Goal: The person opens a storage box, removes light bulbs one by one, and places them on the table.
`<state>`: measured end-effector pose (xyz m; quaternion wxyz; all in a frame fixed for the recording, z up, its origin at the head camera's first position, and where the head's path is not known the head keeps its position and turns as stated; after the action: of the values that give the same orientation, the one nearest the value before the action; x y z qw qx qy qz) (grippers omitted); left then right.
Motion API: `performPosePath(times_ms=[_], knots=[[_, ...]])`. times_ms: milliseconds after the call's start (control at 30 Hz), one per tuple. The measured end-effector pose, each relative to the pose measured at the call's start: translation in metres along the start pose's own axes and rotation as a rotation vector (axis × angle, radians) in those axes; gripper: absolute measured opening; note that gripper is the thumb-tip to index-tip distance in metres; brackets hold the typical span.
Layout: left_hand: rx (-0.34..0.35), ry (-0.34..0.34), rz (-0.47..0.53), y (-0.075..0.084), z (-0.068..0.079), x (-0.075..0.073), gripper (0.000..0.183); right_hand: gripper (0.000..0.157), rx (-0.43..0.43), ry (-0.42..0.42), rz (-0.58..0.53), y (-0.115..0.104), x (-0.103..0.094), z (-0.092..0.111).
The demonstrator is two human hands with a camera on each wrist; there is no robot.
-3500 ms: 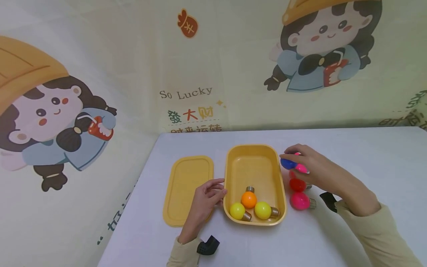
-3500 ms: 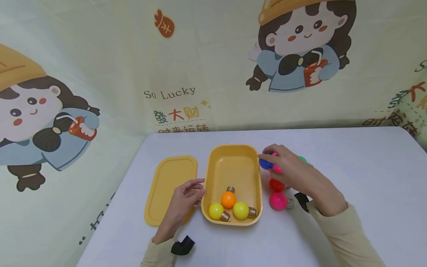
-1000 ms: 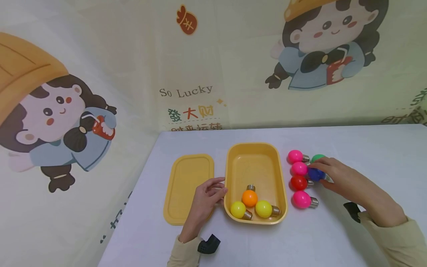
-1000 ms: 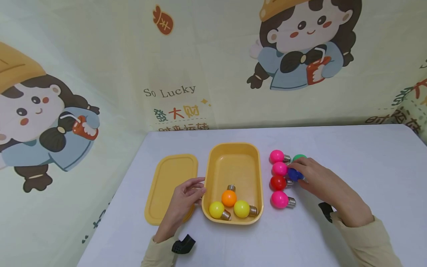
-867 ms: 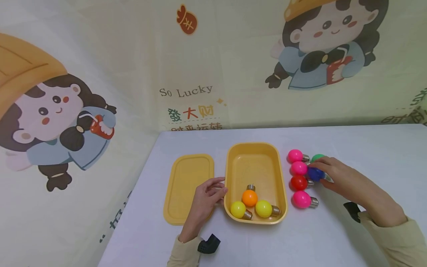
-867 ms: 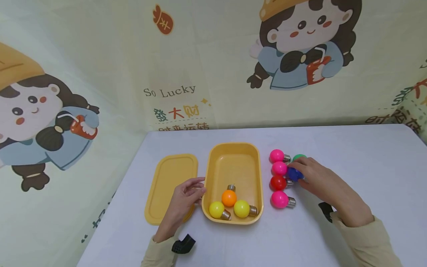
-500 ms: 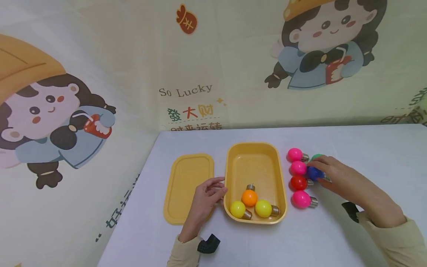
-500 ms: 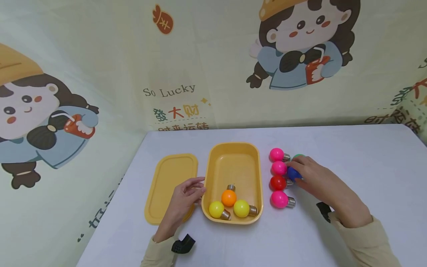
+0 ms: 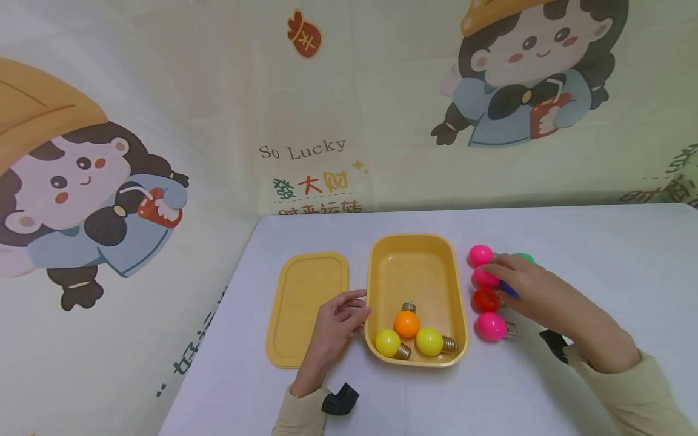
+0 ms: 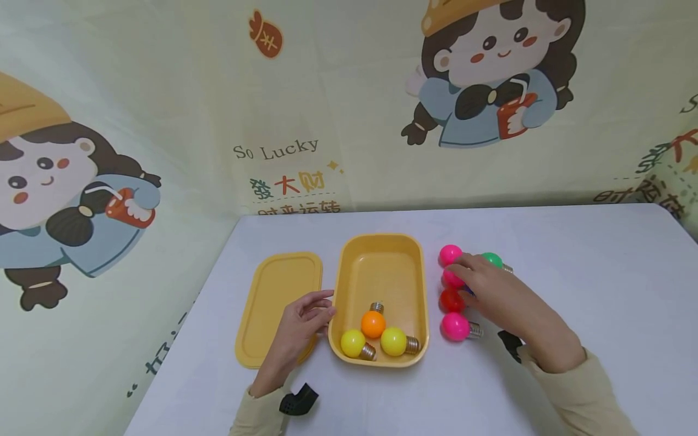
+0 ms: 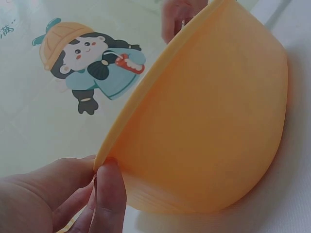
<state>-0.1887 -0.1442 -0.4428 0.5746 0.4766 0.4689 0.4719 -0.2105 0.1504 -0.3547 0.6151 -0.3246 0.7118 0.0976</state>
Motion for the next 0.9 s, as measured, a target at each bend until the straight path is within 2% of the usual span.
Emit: performPosePath(times_ms=[167,333,567,900], knots=[[0.000,0.003,-0.003,0.001,0.000,0.000,0.042,0.049,0.034,-0.080,-0.044,-0.009,0.007,-0.007],[-0.005,0.012,-0.007,0.000,0.000,-0.001,0.042,0.048,-0.012,-0.075,-0.037,-0.028,0.006,-0.015],[-0.007,0.017,-0.016,0.000,0.000,-0.002,0.042,0.047,0.003,-0.124,-0.050,-0.044,0.012,-0.026],[-0.015,0.019,-0.007,0.000,0.000,-0.002,0.043,0.040,-0.090,-0.164,-0.079,-0.069,0.022,-0.036]])
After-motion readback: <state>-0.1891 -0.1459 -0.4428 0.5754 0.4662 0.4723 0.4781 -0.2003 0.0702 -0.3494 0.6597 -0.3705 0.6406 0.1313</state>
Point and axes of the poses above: each hand's wrist, its own z-axis away from the middle knuckle, its own x-axis out of the palm, y = z × x, the point moved 10 cm from there along -z, towards the middle knuckle, and after that the axes turned 4 degrees about x, right-handed, at the moved point
